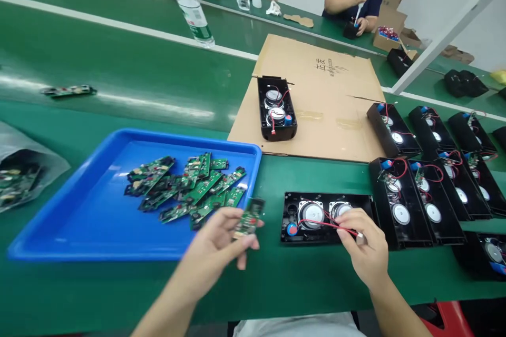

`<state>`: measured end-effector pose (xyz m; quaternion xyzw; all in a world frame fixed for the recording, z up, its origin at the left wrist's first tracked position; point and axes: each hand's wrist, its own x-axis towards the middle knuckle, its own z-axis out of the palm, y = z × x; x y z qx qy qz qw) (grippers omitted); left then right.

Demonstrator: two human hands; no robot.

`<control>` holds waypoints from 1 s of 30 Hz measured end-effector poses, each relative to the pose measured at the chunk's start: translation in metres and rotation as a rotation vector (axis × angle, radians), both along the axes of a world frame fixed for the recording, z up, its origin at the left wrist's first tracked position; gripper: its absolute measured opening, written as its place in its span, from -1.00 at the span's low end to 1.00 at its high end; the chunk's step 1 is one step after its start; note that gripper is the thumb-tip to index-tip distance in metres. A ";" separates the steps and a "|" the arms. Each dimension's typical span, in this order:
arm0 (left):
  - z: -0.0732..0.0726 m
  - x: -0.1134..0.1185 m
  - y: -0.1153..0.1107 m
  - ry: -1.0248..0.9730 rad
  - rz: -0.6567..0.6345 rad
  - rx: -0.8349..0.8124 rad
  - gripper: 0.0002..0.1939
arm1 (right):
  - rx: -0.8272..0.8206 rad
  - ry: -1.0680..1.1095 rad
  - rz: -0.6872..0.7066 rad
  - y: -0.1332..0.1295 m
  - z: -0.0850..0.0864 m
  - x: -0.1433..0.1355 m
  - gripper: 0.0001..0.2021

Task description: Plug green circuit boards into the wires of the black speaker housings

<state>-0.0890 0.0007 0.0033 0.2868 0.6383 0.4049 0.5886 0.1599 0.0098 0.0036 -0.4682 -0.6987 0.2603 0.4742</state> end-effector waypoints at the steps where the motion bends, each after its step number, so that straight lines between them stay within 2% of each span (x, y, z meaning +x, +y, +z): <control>1: -0.005 0.010 -0.005 -0.061 -0.032 0.006 -0.58 | -0.047 0.119 0.004 0.000 -0.001 -0.007 -0.92; 3: -0.011 0.025 -0.012 -0.104 -0.089 0.047 -0.66 | -0.192 0.380 0.075 0.000 -0.003 -0.020 -0.81; 5: -0.013 0.033 -0.016 -0.060 -0.108 0.093 -0.73 | -0.363 0.577 0.156 0.000 -0.007 -0.031 -0.71; 7: -0.013 0.035 -0.021 -0.018 -0.111 0.140 -0.77 | -0.480 0.597 0.167 -0.002 -0.008 -0.036 -0.71; 9: -0.012 0.034 -0.026 0.004 -0.099 0.175 -0.79 | -0.497 0.474 0.110 -0.005 -0.006 -0.036 -0.80; 12: -0.011 0.033 -0.029 -0.015 -0.030 0.155 -0.78 | -0.337 0.183 0.062 -0.012 0.000 -0.035 -0.94; 15: -0.011 0.037 -0.027 -0.191 0.051 0.070 -0.69 | -0.081 -0.067 0.083 -0.016 0.006 -0.041 -0.87; 19: -0.012 0.046 -0.025 -0.431 0.057 0.056 -0.54 | 0.144 -0.216 0.061 -0.017 0.006 -0.054 -0.81; 22: -0.017 0.050 -0.027 -0.507 0.036 0.118 -0.44 | 0.211 -0.251 0.084 -0.016 0.004 -0.058 -0.82; 24: -0.020 0.050 -0.029 -0.535 -0.008 0.155 -0.44 | 0.238 -0.271 0.114 -0.015 0.003 -0.058 -0.82; 27: -0.023 0.050 -0.031 -0.548 -0.053 0.252 -0.56 | 0.245 -0.283 0.162 -0.015 0.003 -0.058 -0.80; 30: -0.022 0.050 -0.031 -0.535 -0.067 0.382 -0.70 | 0.185 -0.244 0.214 -0.015 0.006 -0.057 -0.77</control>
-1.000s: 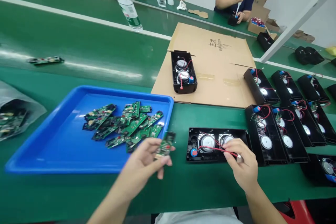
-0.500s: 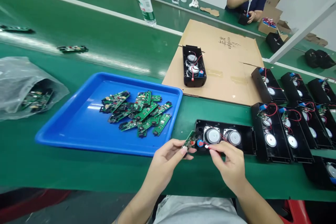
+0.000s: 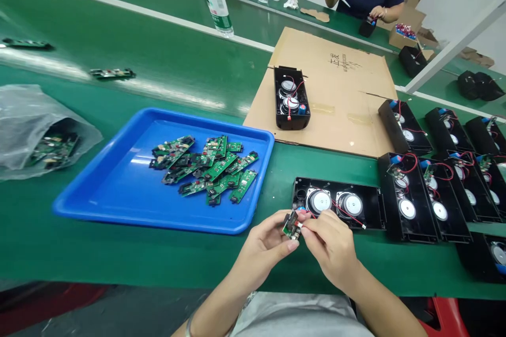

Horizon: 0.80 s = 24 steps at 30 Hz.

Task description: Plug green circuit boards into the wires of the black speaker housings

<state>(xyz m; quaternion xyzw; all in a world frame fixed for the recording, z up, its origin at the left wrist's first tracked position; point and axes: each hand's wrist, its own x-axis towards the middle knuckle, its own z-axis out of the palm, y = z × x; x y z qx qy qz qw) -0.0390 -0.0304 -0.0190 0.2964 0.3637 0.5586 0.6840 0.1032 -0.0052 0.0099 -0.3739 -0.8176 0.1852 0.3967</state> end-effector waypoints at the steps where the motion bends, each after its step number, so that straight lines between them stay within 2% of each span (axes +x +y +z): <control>1: 0.000 0.000 0.000 0.015 0.002 0.036 -0.73 | -0.037 0.012 0.013 0.000 0.002 0.001 -0.76; 4: -0.001 -0.003 0.001 0.133 0.003 0.134 -0.74 | -0.225 0.027 0.036 0.002 0.008 0.005 -0.74; 9: 0.000 -0.013 0.004 0.353 -0.112 0.394 -0.58 | -0.749 0.056 0.127 0.008 0.018 0.011 -0.74; 12: 0.001 -0.016 0.004 0.395 -0.141 0.488 -0.52 | -0.952 0.103 0.191 0.011 0.020 0.012 -0.73; 16: 0.000 -0.013 0.001 0.393 -0.118 0.457 -0.53 | -1.053 0.146 0.211 0.013 0.018 0.014 -0.71; 19: -0.002 -0.010 -0.001 0.387 -0.108 0.401 -0.59 | -1.068 0.161 0.222 0.013 0.015 0.013 -0.71; 22: -0.001 -0.007 -0.002 0.403 -0.091 0.330 -0.69 | -1.003 0.128 0.211 0.011 0.017 0.011 -0.69; 24: 0.003 -0.006 -0.003 0.460 -0.074 0.277 -0.72 | -0.862 0.072 0.197 0.010 0.021 0.013 -0.73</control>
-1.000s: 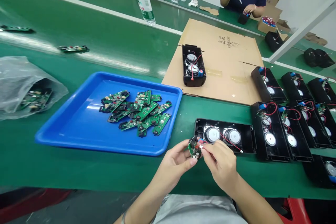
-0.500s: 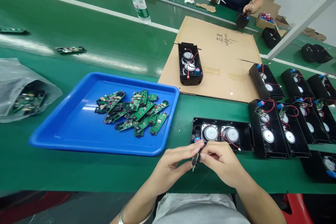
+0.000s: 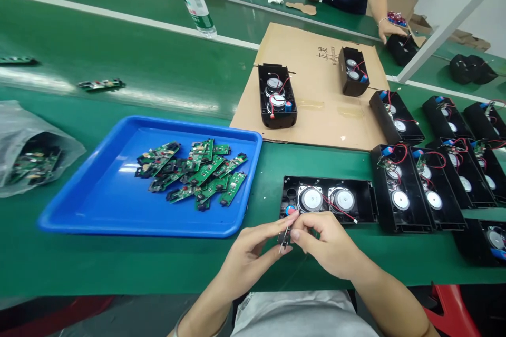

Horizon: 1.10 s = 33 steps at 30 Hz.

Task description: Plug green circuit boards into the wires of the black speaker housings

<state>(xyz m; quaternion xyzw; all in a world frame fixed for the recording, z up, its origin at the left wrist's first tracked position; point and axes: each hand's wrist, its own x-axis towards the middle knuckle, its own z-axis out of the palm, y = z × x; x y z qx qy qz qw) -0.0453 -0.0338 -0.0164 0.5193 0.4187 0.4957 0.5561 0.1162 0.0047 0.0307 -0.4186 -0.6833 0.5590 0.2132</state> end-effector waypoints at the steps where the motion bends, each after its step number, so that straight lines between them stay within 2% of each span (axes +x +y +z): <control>1: 0.003 0.000 -0.001 0.034 0.035 -0.029 -0.72 | 0.103 -0.027 0.000 0.000 0.002 0.004 -0.78; 3: 0.011 -0.003 -0.005 0.102 0.116 -0.106 -0.74 | 0.319 -0.103 -0.043 0.002 0.004 0.021 -0.82; 5: 0.020 -0.008 -0.009 0.187 0.148 -0.203 -0.78 | 0.470 -0.223 -0.137 0.005 0.004 0.047 -0.76; 7: 0.028 -0.011 -0.011 0.287 0.081 -0.289 -0.81 | 0.513 -0.362 -0.184 0.010 0.000 0.075 -0.70; 11: 0.036 -0.004 -0.005 0.292 -0.165 -0.408 -0.84 | 0.430 -0.548 0.023 0.011 -0.008 0.108 -0.57; 14: 0.030 0.015 0.003 0.201 -0.215 -0.447 -0.81 | 0.399 -0.638 0.140 0.009 -0.009 0.109 -0.52; 16: 0.025 0.029 0.007 0.154 -0.154 -0.448 -0.75 | 0.390 -0.596 0.182 0.010 -0.009 0.105 -0.54; 18: 0.020 0.040 0.009 0.126 -0.065 -0.440 -0.70 | 0.392 -0.461 0.175 0.012 -0.009 0.102 -0.62; 22: 0.014 0.055 0.015 0.188 0.109 -0.390 -0.67 | 0.451 -0.217 -0.033 0.017 -0.020 0.093 -0.76; 27: 0.010 0.062 0.023 0.232 0.189 -0.311 -0.67 | 0.340 -0.107 -0.249 0.017 -0.037 0.075 -0.88; 29: 0.010 0.062 0.023 0.257 0.187 -0.300 -0.69 | 0.438 -0.146 -0.274 0.015 -0.040 0.070 -0.87; 33: 0.011 0.063 0.023 0.304 0.169 -0.268 -0.73 | 0.709 -0.287 -0.158 0.013 -0.042 0.066 -0.78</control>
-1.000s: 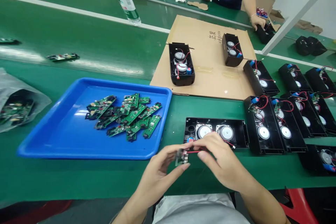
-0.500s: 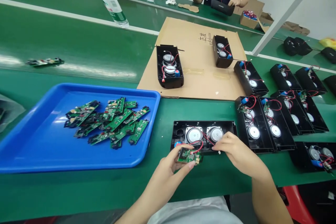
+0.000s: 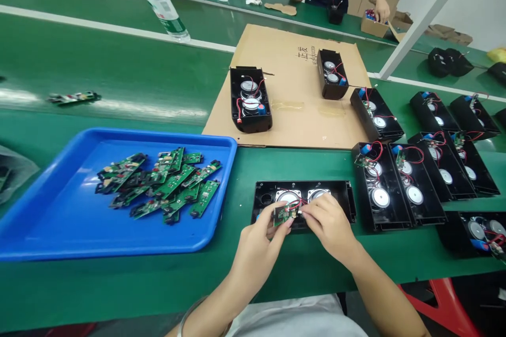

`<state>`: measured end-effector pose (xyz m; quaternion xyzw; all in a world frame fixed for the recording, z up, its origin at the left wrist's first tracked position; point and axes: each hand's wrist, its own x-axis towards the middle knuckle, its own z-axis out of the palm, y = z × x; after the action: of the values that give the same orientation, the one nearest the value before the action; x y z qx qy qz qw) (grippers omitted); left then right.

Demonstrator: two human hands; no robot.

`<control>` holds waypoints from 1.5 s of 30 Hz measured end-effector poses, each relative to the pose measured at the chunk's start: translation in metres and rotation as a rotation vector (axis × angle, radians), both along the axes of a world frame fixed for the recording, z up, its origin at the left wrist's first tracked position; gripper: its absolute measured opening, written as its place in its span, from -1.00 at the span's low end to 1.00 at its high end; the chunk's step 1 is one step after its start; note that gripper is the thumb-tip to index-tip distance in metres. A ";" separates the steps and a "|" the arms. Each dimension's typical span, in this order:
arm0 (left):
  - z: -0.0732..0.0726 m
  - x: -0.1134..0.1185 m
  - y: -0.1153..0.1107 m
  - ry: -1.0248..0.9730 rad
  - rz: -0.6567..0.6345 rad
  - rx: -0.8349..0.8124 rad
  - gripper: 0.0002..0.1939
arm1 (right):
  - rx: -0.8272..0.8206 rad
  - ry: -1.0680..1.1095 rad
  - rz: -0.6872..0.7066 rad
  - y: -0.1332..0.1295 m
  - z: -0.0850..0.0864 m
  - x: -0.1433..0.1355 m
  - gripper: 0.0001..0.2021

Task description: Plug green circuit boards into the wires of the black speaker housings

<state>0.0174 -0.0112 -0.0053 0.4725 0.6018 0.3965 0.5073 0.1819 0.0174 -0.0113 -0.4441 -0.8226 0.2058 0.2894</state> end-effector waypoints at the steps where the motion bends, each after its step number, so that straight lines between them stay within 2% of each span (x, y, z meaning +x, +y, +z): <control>1: 0.001 0.000 0.000 0.011 -0.013 0.011 -0.74 | 0.026 -0.042 0.016 0.000 0.000 -0.001 -0.78; 13: 0.000 -0.001 0.002 0.165 -0.139 0.166 -0.77 | 0.142 -0.273 0.069 -0.001 -0.002 -0.006 -0.71; 20: 0.005 -0.004 0.002 0.181 -0.217 0.263 -0.74 | -0.109 -0.110 0.100 0.006 0.006 0.001 -0.86; 25: 0.006 -0.006 -0.001 0.238 -0.255 0.344 -0.72 | -0.182 -0.001 0.121 0.008 0.011 0.000 -0.85; 29: 0.006 -0.007 -0.002 0.229 -0.272 0.324 -0.73 | -0.208 -0.020 0.116 0.009 0.014 -0.002 -0.85; 32: 0.007 -0.007 -0.004 0.209 -0.242 0.264 -0.76 | -0.317 -0.032 0.139 0.016 0.019 0.004 -0.91; 33: 0.007 -0.008 -0.005 0.206 -0.220 0.243 -0.77 | -0.371 -0.026 0.151 0.019 0.021 0.006 -0.87; 36: 0.010 -0.010 -0.007 0.219 -0.150 0.211 -0.79 | -0.444 -0.168 0.038 0.029 0.024 0.004 -0.81; 38: 0.011 -0.011 -0.009 0.228 -0.128 0.212 -0.82 | -0.421 -0.364 -0.106 0.032 0.023 -0.005 -0.82; 40: 0.011 -0.012 -0.009 0.234 -0.118 0.219 -0.83 | -0.405 -0.477 -0.189 0.033 0.020 -0.018 -0.76; 43: 0.011 -0.013 -0.008 0.226 -0.103 0.202 -0.83 | -0.421 -0.460 -0.204 0.033 0.015 -0.028 -0.70; 45: 0.011 -0.012 -0.007 0.197 -0.089 0.169 -0.83 | -0.428 -0.419 -0.212 0.033 0.014 -0.023 -0.75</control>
<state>0.0054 -0.0181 0.0061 0.5763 0.5917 0.3746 0.4213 0.1588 0.0504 0.0025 -0.6108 -0.7516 0.2469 0.0334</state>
